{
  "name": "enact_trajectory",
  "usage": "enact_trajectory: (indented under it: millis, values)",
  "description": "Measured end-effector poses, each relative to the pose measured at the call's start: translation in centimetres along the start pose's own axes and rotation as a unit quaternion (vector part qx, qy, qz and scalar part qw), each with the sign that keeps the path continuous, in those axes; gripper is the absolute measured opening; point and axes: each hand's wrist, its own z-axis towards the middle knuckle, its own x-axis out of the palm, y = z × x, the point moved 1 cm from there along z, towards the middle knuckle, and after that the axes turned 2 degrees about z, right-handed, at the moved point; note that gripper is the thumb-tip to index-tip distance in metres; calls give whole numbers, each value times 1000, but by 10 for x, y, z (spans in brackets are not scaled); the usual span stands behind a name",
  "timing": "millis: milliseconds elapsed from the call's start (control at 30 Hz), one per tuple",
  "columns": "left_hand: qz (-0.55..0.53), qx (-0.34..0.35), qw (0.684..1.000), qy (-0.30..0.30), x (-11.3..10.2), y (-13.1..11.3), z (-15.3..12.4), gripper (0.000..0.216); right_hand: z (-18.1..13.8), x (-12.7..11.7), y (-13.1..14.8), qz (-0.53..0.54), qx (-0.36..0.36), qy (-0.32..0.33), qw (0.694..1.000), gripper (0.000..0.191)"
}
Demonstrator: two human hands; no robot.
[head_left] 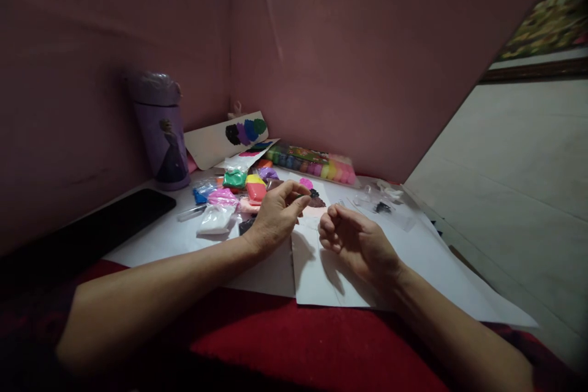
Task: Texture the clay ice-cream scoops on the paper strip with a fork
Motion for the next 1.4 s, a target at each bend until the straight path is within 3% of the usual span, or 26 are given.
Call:
enact_trajectory:
  millis: [333, 500, 800, 1033, 1400]
  values:
    - [-16, -34, 999, 17, 2, -8, -2, 6, 2, -3, 0, 37, 7, 2, 999, 17]
    - [-16, -32, 999, 39, 1, -11, -4, 21, 2, -3, -2, 20, -3, -24, 1000, 13]
    - [-5, 1, 999, 33, 0, -4, -4, 11, 5, -6, -3, -35, -62, -80, 994, 28]
    - [-10, -34, 999, 24, 0, -5, -4, 13, 8, -9, 2, -37, -86, -103, 990, 31]
    - [-16, -26, 998, 59, 2, -7, -6, 16, 8, -7, 3, -56, -95, -135, 985, 40]
